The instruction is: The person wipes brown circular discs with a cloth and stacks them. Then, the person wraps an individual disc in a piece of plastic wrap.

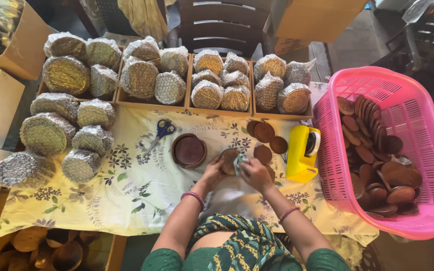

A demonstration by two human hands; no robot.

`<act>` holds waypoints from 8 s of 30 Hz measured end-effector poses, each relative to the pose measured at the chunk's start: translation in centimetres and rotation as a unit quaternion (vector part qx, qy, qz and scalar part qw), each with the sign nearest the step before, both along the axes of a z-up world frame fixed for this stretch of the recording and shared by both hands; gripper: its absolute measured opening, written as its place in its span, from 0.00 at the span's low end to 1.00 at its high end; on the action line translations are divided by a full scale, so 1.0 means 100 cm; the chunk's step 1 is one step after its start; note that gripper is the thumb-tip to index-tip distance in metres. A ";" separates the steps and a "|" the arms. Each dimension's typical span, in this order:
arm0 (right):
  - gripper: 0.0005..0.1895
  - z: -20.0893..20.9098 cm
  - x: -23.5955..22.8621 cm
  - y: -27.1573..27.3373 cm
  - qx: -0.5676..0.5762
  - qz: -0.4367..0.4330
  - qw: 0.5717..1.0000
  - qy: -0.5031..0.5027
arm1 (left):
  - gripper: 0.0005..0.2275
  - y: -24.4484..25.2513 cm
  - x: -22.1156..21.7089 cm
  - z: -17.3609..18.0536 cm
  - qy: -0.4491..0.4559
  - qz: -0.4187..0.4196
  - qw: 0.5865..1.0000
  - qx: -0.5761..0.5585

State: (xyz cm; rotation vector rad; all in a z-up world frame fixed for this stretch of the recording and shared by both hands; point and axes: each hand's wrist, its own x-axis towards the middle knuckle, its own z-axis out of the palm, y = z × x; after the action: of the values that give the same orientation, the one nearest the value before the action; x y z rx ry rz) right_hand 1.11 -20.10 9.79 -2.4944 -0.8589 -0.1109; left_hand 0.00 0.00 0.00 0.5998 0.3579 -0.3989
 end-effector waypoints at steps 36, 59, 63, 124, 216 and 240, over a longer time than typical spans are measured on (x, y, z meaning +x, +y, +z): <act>0.13 0.023 -0.033 0.048 0.015 0.129 0.989 -0.063 | 0.20 -0.013 0.012 -0.094 0.002 0.074 0.992 0.107; 0.12 0.013 -0.028 0.020 0.036 0.144 0.987 -0.057 | 0.21 -0.008 -0.003 -0.026 -0.003 0.061 0.996 0.067; 0.13 0.000 -0.008 -0.005 0.047 0.052 0.997 -0.019 | 0.20 -0.004 -0.007 0.007 -0.020 0.013 0.999 0.039; 0.18 0.010 0.024 0.067 0.061 -0.010 0.998 -0.009 | 0.17 -0.005 -0.009 -0.022 -0.015 0.031 0.997 0.075; 0.17 -0.012 -0.007 0.048 -0.205 -0.137 0.968 -0.053 | 0.20 -0.005 -0.007 -0.011 -0.012 0.015 0.996 0.091; 0.18 -0.015 -0.011 0.024 0.053 -0.045 0.997 0.044 | 0.19 -0.001 -0.006 -0.006 0.015 0.014 0.998 0.056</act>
State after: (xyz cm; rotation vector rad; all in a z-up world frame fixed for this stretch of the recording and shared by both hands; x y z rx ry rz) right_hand 0.02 -17.70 8.28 -2.4189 -0.6883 -0.0753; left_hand -0.56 -0.14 -0.55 0.6970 0.4184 -0.3623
